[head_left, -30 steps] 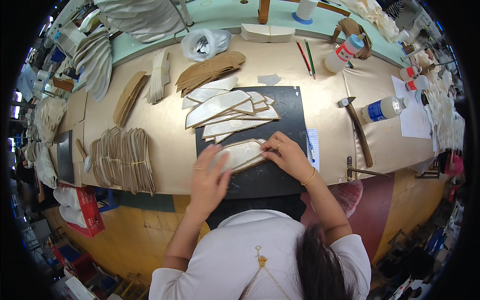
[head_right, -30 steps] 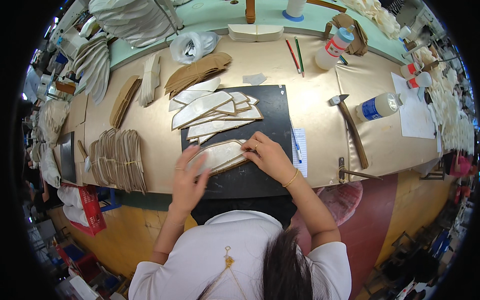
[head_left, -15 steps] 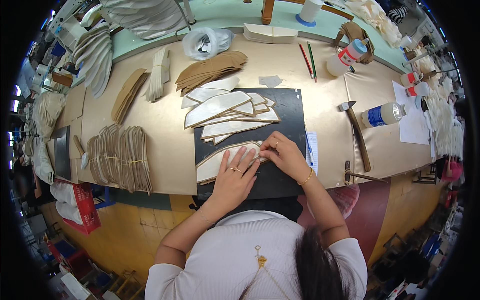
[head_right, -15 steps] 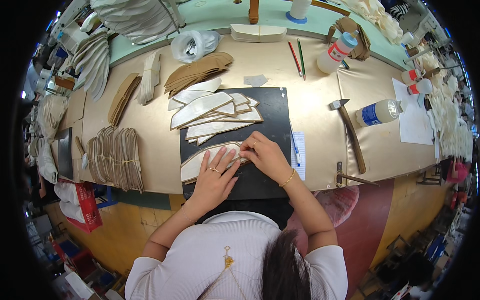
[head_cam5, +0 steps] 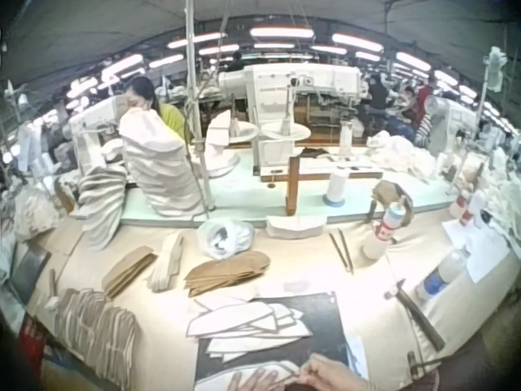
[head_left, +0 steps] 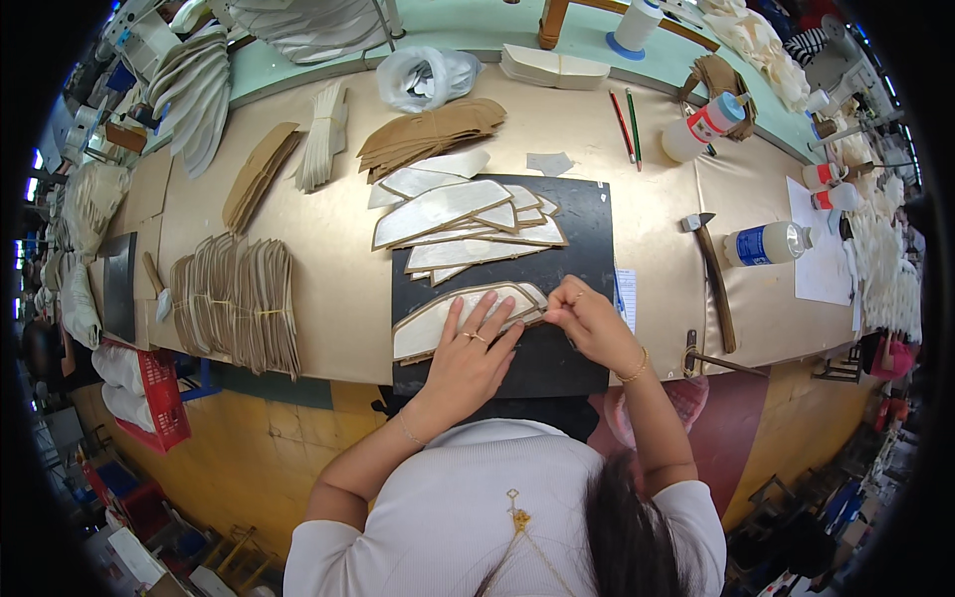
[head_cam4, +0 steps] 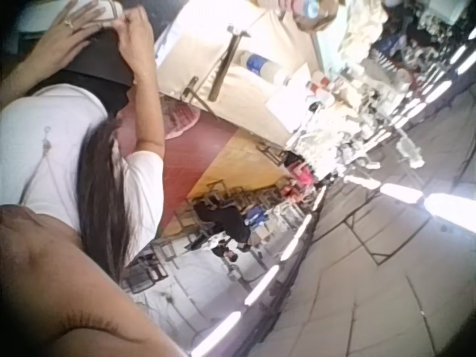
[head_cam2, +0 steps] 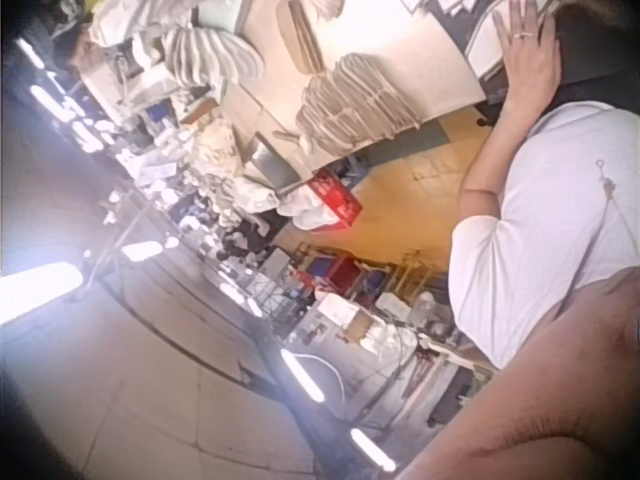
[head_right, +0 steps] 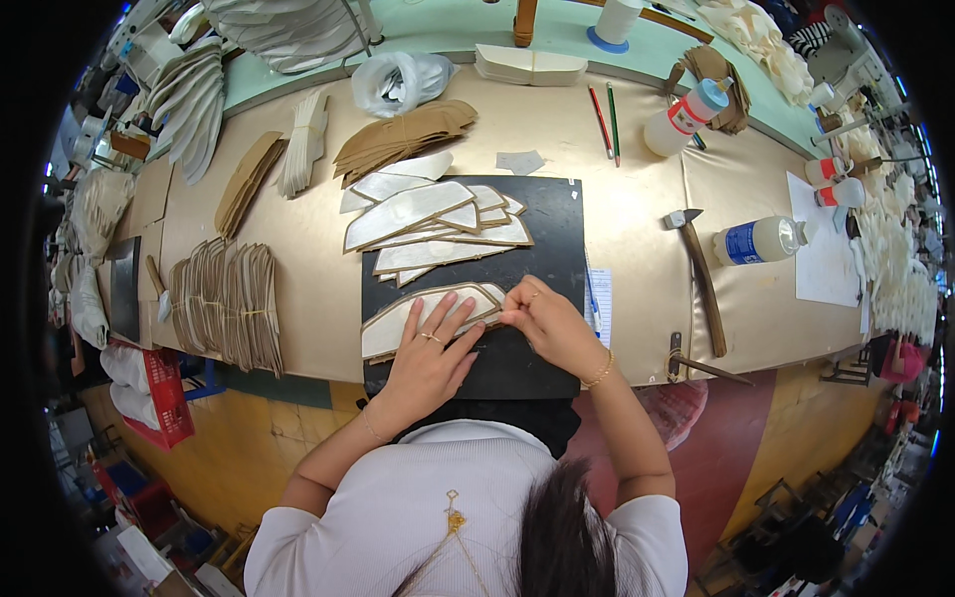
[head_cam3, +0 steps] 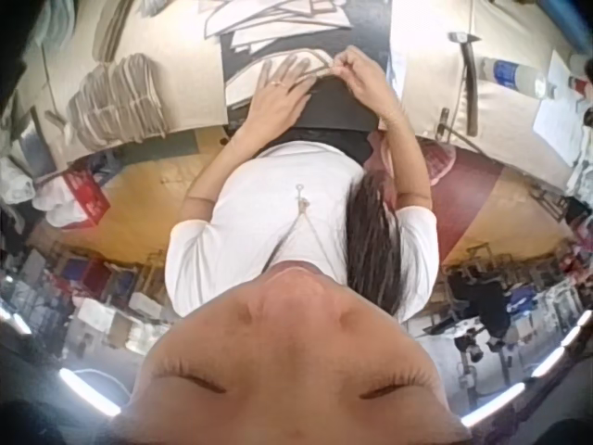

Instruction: The person assembles shoe parts by inserting small white foam pieces into curved cardboard inserts and stacking them on the table. The person also handles small white circular foam pieces, placing them on a black mat.

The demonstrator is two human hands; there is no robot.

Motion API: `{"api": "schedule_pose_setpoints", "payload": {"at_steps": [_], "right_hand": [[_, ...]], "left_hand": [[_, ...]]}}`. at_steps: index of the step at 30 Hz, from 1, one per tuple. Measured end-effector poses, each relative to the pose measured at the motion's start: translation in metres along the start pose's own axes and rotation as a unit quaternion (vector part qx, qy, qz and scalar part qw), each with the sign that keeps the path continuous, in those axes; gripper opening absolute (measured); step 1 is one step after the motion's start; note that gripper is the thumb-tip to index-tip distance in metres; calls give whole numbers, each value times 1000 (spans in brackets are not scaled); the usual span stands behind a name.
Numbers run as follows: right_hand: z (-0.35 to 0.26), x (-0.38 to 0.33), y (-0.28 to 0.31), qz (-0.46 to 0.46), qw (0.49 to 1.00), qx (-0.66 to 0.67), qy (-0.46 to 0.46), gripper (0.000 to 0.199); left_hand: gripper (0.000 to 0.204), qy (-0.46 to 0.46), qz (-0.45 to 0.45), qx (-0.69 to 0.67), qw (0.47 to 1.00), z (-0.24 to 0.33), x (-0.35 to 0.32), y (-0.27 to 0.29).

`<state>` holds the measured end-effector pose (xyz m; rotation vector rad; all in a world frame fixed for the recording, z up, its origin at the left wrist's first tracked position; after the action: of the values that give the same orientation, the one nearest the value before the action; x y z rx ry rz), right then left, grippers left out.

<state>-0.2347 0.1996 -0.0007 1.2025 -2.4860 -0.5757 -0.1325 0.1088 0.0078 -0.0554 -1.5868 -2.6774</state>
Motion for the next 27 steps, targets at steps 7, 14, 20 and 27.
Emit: {"api": "schedule_pose_setpoints", "payload": {"at_steps": [7, 14, 20, 27], "right_hand": [[4, 16, -6, 21, 1000, -8, 14, 14], [12, 22, -13, -28, 999, -16, -3, 14], [15, 11, -2, 8, 1000, 14, -22, 13], [21, 12, -2, 32, 999, 30, -28, 13]], "left_hand": [[37, -3, -3, -1, 1000, 3, 1, 2], [35, 2, 7, -4, 1000, 3, 0, 0], [31, -5, 20, 4, 1000, 5, 0, 4], [32, -5, 9, 5, 1000, 6, 1, 2]]}}
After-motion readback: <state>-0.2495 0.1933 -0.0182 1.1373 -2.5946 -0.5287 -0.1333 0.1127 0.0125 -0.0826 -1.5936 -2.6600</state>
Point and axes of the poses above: each hand's wrist, its own x-axis towards the middle knuckle, its own y-axis out of the back of the hand, z = x × y, the point moved 10 cm from there along x, towards the middle knuckle, and after that the axes turned 12 degrees about y, right-handed, at the moved point
